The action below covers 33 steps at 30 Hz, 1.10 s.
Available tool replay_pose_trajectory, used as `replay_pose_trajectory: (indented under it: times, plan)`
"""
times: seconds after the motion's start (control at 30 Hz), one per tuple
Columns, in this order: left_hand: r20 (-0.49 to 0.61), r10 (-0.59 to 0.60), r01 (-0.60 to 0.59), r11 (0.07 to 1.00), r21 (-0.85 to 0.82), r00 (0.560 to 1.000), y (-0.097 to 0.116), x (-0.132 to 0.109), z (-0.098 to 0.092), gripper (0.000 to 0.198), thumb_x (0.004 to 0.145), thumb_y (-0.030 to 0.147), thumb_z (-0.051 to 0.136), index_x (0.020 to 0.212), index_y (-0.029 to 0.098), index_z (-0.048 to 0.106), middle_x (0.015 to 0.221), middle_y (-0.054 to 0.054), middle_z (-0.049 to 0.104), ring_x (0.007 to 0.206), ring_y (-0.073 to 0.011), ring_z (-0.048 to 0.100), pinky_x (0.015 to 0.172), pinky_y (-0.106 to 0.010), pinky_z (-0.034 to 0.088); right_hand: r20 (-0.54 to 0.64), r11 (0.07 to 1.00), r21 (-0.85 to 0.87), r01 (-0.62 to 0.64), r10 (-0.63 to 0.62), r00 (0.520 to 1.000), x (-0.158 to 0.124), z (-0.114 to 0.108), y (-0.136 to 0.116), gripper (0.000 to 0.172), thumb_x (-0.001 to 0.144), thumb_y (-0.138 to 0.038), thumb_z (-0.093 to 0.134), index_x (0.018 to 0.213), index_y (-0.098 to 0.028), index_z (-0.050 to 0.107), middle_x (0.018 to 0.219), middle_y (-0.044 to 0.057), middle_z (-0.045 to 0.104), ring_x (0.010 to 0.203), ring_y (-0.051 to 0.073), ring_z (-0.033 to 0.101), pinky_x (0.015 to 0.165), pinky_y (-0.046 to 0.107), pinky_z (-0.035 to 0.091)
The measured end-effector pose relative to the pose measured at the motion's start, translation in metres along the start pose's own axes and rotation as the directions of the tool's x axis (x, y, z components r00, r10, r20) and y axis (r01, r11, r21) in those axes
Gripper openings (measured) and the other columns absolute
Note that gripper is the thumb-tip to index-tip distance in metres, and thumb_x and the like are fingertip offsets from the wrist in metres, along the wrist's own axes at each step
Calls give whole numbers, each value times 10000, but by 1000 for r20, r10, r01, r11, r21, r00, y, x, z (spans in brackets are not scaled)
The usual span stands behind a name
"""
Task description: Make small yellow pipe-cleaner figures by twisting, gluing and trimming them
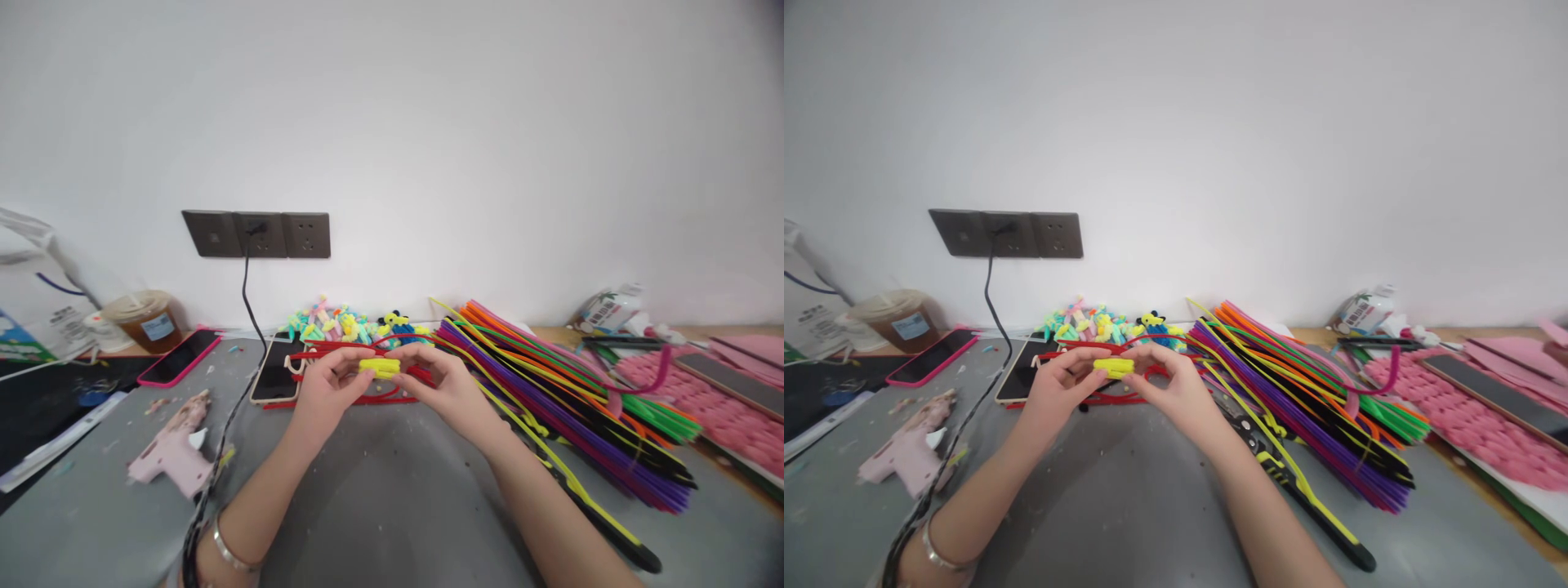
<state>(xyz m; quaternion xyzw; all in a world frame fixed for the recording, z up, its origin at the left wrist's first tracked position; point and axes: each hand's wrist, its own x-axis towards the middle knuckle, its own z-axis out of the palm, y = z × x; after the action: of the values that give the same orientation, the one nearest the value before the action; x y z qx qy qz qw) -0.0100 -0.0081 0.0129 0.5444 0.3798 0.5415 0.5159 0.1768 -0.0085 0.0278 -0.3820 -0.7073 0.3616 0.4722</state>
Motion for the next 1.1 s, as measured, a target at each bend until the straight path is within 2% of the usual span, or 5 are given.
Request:
replay_pose_trajectory:
  times: [0.2, 0.43, 0.63, 0.9, 1.1]
  plan:
    - [-5, 10, -10, 1000, 11, 1000, -3, -1, -1, 297, 724, 331, 761, 952, 149, 706, 933, -85, 759, 902, -227, 706, 801, -334, 581, -45, 996, -85, 23, -27, 999, 0, 4, -3, 148, 821, -287, 639, 922, -191, 688, 749, 24, 680, 700, 185, 632, 696, 314, 515]
    - [-39, 15, -14, 1000, 27, 999, -3, -1, 0, 285, 712, 312, 767, 935, 143, 713, 908, -89, 763, 862, -220, 706, 776, -322, 580, -71, 992, -111, 59, -67, 995, 0, 8, -2, 95, 827, -252, 609, 891, -199, 655, 761, 22, 660, 725, 187, 617, 706, 308, 495]
    - [-71, 18, -18, 1000, 2, 997, -3, -2, 2, 276, 723, 308, 759, 943, 147, 714, 955, -90, 760, 910, -218, 701, 804, -314, 578, 24, 996, -64, 66, -64, 998, -4, 11, 1, 202, 878, -265, 585, 1075, -216, 588, 992, 56, 654, 889, 201, 625, 790, 317, 507]
    - [-45, 48, -48, 999, 5, 998, -2, -3, 5, 208, 738, 270, 741, 909, 155, 710, 877, -59, 754, 816, -175, 696, 739, -262, 574, -2, 998, 35, 60, -59, 998, -3, 15, 4, 158, 911, -334, 572, 995, -201, 591, 933, 53, 633, 799, 187, 640, 742, 322, 524]
    - [-67, 74, -73, 997, 24, 995, -1, -4, 8, 168, 741, 265, 732, 871, 159, 721, 843, -48, 744, 782, -164, 682, 715, -248, 564, -20, 992, 112, 59, -57, 998, -3, 16, 5, 112, 894, -288, 599, 952, -195, 621, 882, 36, 644, 732, 169, 648, 707, 307, 513]
